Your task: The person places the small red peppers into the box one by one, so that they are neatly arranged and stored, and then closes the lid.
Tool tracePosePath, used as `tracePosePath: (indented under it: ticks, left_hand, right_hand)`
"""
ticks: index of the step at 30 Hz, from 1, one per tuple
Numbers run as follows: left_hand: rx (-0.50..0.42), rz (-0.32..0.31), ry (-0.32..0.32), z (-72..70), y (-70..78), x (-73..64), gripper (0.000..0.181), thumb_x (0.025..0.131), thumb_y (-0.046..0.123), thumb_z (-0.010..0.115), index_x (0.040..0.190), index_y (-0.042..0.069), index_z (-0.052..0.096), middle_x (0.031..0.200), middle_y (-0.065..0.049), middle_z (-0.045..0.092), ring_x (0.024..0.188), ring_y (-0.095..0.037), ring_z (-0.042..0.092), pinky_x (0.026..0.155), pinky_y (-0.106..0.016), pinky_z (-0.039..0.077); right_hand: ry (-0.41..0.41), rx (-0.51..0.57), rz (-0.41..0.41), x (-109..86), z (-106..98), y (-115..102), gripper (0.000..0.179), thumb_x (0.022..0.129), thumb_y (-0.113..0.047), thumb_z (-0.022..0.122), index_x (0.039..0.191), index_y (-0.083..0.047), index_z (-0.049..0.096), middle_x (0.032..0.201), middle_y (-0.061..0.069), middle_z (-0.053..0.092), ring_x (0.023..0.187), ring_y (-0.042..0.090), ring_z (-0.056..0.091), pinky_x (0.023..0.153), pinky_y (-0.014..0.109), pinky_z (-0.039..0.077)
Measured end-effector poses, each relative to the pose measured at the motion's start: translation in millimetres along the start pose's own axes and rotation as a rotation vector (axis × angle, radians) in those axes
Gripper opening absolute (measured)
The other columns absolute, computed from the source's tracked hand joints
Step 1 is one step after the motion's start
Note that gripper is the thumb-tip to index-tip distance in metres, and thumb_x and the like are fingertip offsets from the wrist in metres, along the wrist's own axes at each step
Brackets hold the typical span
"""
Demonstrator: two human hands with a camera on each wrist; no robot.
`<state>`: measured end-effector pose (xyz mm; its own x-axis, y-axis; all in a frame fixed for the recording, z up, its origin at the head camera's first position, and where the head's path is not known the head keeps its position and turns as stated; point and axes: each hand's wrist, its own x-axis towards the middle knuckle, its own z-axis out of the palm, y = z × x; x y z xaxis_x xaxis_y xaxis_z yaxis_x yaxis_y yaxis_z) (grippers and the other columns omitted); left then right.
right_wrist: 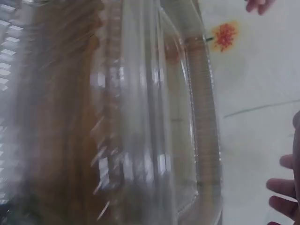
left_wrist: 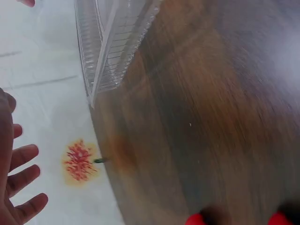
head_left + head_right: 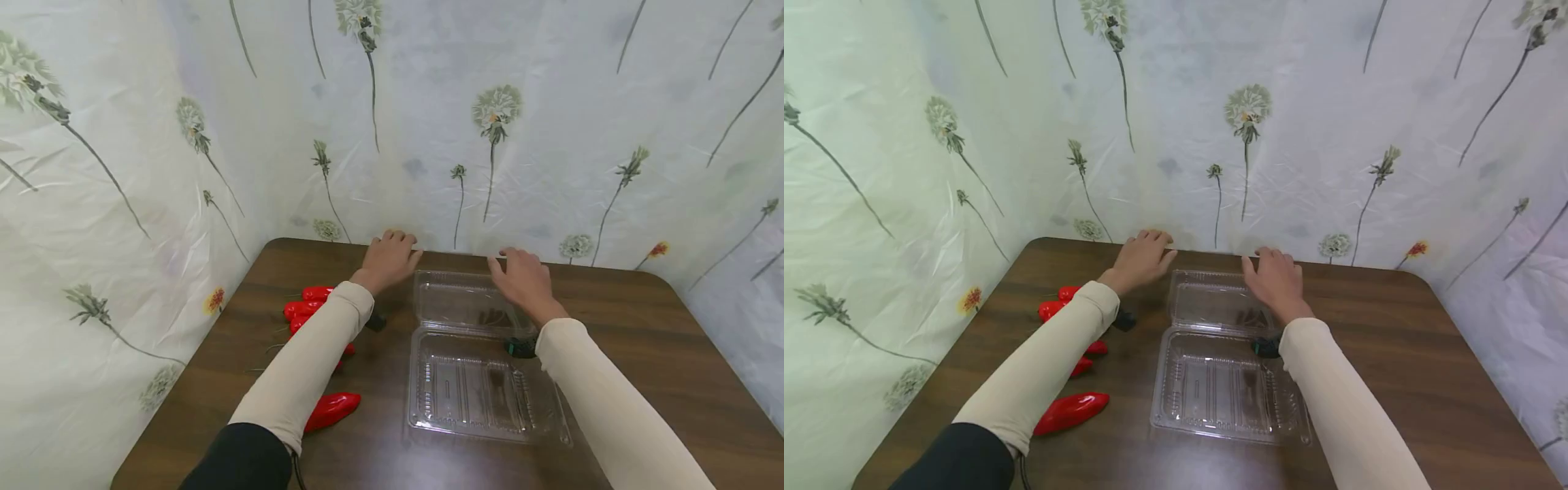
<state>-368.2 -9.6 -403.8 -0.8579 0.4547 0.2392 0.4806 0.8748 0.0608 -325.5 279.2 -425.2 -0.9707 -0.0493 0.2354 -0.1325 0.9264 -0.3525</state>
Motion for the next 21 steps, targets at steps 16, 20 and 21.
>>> tracePosePath:
  ticks: [16,20,21]
  left_hand:
    - [0.066,0.276,0.005,-23.3,-1.4,-78.1,0.023,0.101,0.035,0.055,0.111,0.017,0.066,0.095,0.004,0.067,0.081,-0.015,0.061,0.061,-0.029,0.052]
    - [0.007,0.316,-0.006,-33.7,1.0,-108.3,0.023,0.099,0.035,0.061,0.112,0.017,0.068,0.096,0.004,0.069,0.080,-0.014,0.062,0.057,-0.026,0.051]
    - [-0.009,0.321,-0.016,-35.5,0.8,-116.2,0.024,0.098,0.035,0.062,0.112,0.017,0.068,0.097,0.004,0.070,0.081,-0.013,0.063,0.058,-0.026,0.051]
  right_hand:
    - [-0.197,0.307,0.197,-70.8,-13.3,38.5,0.082,0.100,-0.069,0.024,0.144,-0.002,0.041,0.132,0.023,0.056,0.117,0.041,0.056,0.088,0.057,0.047]
    - [-0.266,0.367,0.229,-89.8,-20.4,43.3,0.083,0.100,-0.070,0.024,0.133,0.002,0.049,0.104,0.014,0.067,0.091,0.028,0.066,0.073,0.044,0.053]
    - [-0.284,0.379,0.231,-95.0,-21.7,43.9,0.083,0.101,-0.069,0.025,0.130,0.005,0.050,0.097,0.012,0.068,0.085,0.026,0.066,0.069,0.042,0.054]
